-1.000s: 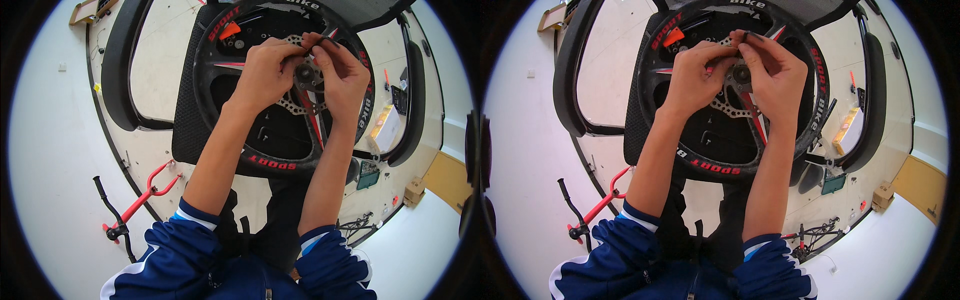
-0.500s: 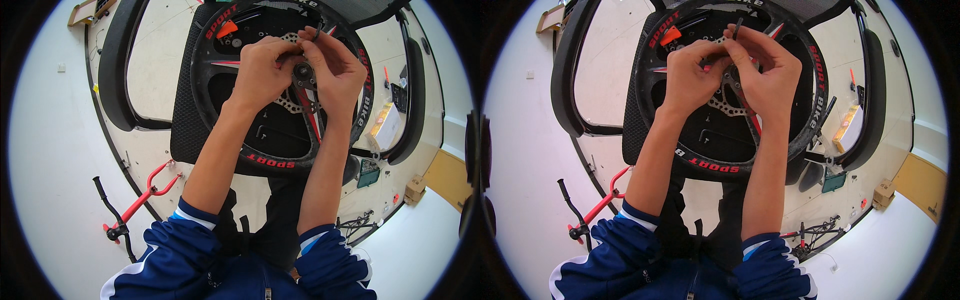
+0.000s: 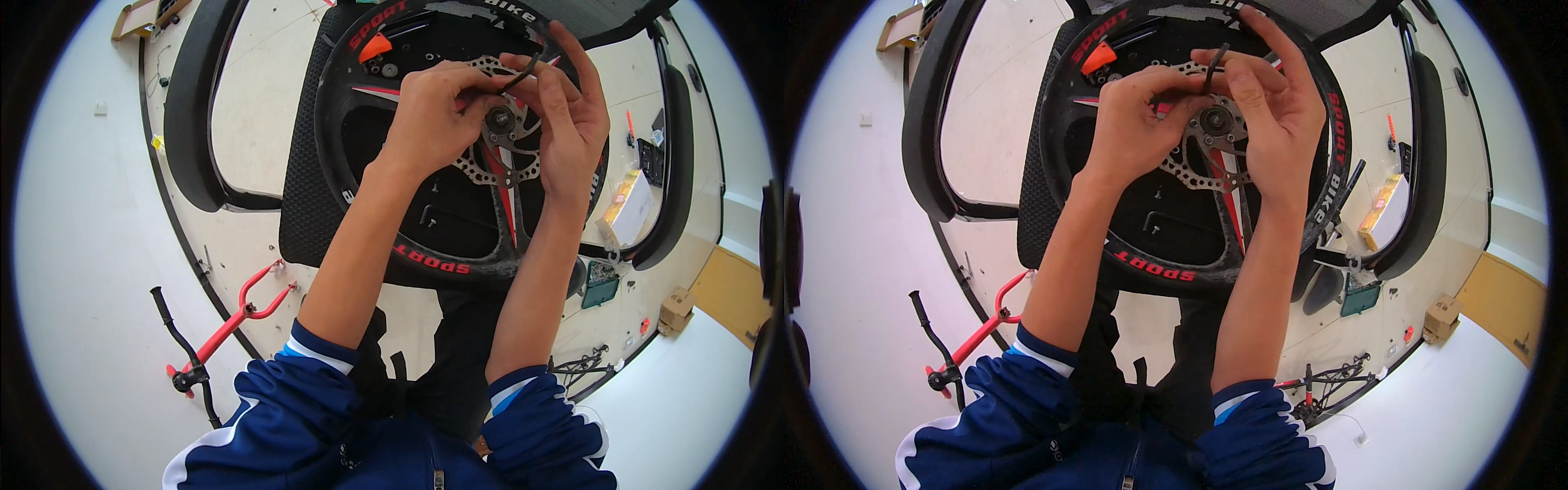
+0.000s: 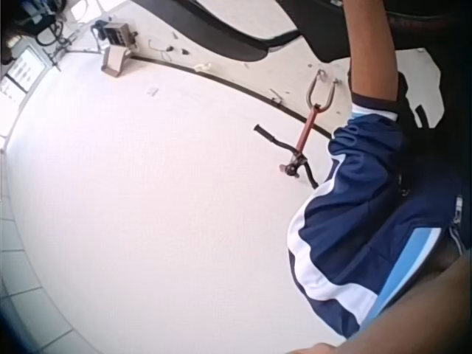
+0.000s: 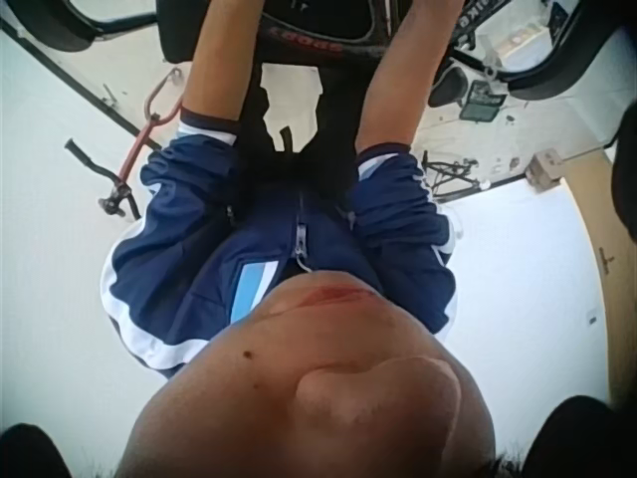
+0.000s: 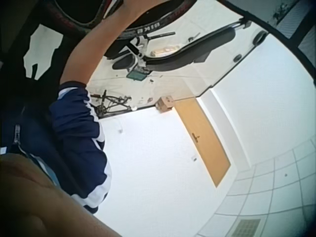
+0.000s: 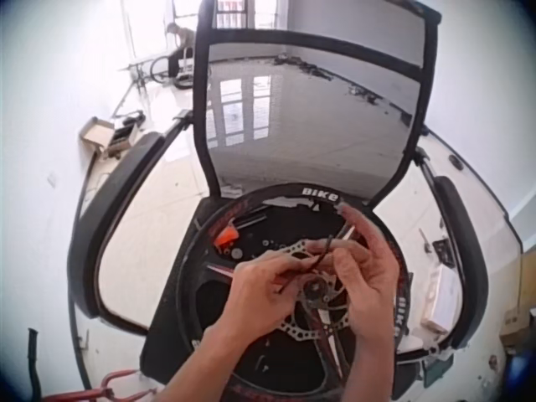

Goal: The person sits on the floor and works on a bicycle wheel placed on a chair. They use a small tool to tighten or adjust components on the wheel's hub and disc brake rotor.

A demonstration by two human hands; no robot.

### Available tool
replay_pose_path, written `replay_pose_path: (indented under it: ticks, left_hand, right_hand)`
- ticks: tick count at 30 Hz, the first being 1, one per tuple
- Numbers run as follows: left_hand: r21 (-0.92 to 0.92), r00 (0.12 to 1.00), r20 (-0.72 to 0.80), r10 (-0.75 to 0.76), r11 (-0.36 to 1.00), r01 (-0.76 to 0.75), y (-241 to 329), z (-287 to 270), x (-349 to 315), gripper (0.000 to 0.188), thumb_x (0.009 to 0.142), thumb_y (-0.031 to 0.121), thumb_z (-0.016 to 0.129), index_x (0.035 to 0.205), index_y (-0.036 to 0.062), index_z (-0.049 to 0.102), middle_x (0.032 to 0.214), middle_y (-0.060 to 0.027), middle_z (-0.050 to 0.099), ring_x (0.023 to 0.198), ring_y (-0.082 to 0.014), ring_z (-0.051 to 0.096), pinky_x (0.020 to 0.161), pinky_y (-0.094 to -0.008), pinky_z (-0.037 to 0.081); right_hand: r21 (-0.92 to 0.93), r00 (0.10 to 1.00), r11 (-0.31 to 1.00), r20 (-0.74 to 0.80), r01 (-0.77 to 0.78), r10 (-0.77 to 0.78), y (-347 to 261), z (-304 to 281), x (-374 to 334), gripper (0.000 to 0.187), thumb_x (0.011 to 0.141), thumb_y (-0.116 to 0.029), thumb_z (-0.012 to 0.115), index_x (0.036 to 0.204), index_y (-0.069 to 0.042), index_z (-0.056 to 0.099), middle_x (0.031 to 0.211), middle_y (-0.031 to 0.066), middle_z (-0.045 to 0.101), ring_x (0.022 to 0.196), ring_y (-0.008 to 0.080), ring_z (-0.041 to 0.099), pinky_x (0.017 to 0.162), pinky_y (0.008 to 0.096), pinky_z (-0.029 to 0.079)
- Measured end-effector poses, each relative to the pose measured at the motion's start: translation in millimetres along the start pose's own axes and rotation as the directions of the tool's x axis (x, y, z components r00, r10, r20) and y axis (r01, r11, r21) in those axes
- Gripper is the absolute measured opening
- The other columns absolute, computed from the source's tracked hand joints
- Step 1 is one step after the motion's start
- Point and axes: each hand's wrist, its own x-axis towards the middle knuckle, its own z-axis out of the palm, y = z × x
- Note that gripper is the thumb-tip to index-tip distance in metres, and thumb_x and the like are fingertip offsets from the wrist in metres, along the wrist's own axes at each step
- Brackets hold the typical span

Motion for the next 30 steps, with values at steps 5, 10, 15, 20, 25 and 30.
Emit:
replay_pose_path:
  ticks: [5,10,15,20,25,30]
  left_hand:
    - [0.05,0.997,0.076,-0.019,0.999,0.015,-3.0,-5.3,0.1,0.017,0.08,-0.001,0.076,0.097,-0.0021,0.072,0.091,-0.0122,0.073,0.084,-0.0182,0.072,0.077,-0.0284,0.056]
    - [0.001,0.996,0.076,-0.039,0.999,0.039,-4.6,-4.2,-2.9,0.018,0.081,-0.001,0.075,0.099,-0.0015,0.072,0.093,-0.0122,0.072,0.086,-0.0187,0.07,0.078,-0.0293,0.055]
    - [-0.034,0.998,0.065,-0.02,0.999,0.023,-4.7,-1.5,-1.6,0.019,0.08,-0.001,0.075,0.099,-0.0011,0.072,0.093,-0.012,0.072,0.085,-0.0227,0.07,0.079,-0.0309,0.055]
    - [-0.039,0.996,0.083,-0.025,0.999,0.028,-7.3,-0.2,-1.5,0.019,0.08,-0.003,0.073,0.099,-0.002,0.072,0.094,-0.0139,0.072,0.085,-0.027,0.07,0.077,-0.0322,0.054]
    - [0.023,0.998,0.058,0.029,0.999,-0.031,-8.9,0.9,-2.0,0.019,0.079,-0.003,0.071,0.098,-0.0018,0.071,0.095,-0.0152,0.072,0.088,-0.0296,0.071,0.078,-0.0335,0.054]
    - [0.036,0.997,-0.007,0.071,0.997,-0.07,-12.9,1.4,-4.7,0.017,0.084,0.006,0.074,0.1,0.002,0.075,0.089,-0.0118,0.074,0.081,-0.0209,0.072,0.075,-0.0288,0.055]
  right_hand:
    - [-0.127,0.995,0.992,0.102,0.003,0.011,-1.1,-3.2,-1.2,0.028,0.098,-0.01,0.063,0.125,-0.002,0.06,0.104,0.0108,0.071,0.093,0.0163,0.069,0.085,0.0295,0.056]
    - [-0.103,0.981,0.994,0.189,-0.022,0.041,3.8,-7.9,-1.7,0.026,0.097,-0.007,0.064,0.122,-0.002,0.059,0.103,0.0077,0.067,0.097,0.0152,0.067,0.085,0.0288,0.054]
    - [-0.192,0.994,0.981,0.099,-0.03,0.049,1.6,-13.1,0.4,0.019,0.098,-0.007,0.062,0.115,-0.001,0.056,0.102,0.0097,0.068,0.096,0.0169,0.068,0.085,0.0291,0.055]
    - [-0.162,0.998,0.986,0.058,-0.029,0.039,4.0,-9.8,-1.7,0.019,0.1,-0.011,0.06,0.114,-0.001,0.053,0.102,0.0126,0.068,0.099,0.0222,0.07,0.084,0.0305,0.058]
    - [-0.198,0.999,0.979,-0.001,-0.045,0.046,6.2,-11.2,-2.2,0.023,0.096,-0.006,0.065,0.117,-0.001,0.058,0.098,0.0104,0.071,0.094,0.0168,0.07,0.082,0.0279,0.057]
    - [-0.307,0.997,0.95,-0.046,0.047,-0.064,12.1,-5.5,-0.4,0.028,0.093,-0.007,0.07,0.119,-0.002,0.063,0.095,0.0091,0.074,0.09,0.0141,0.071,0.081,0.0255,0.056]
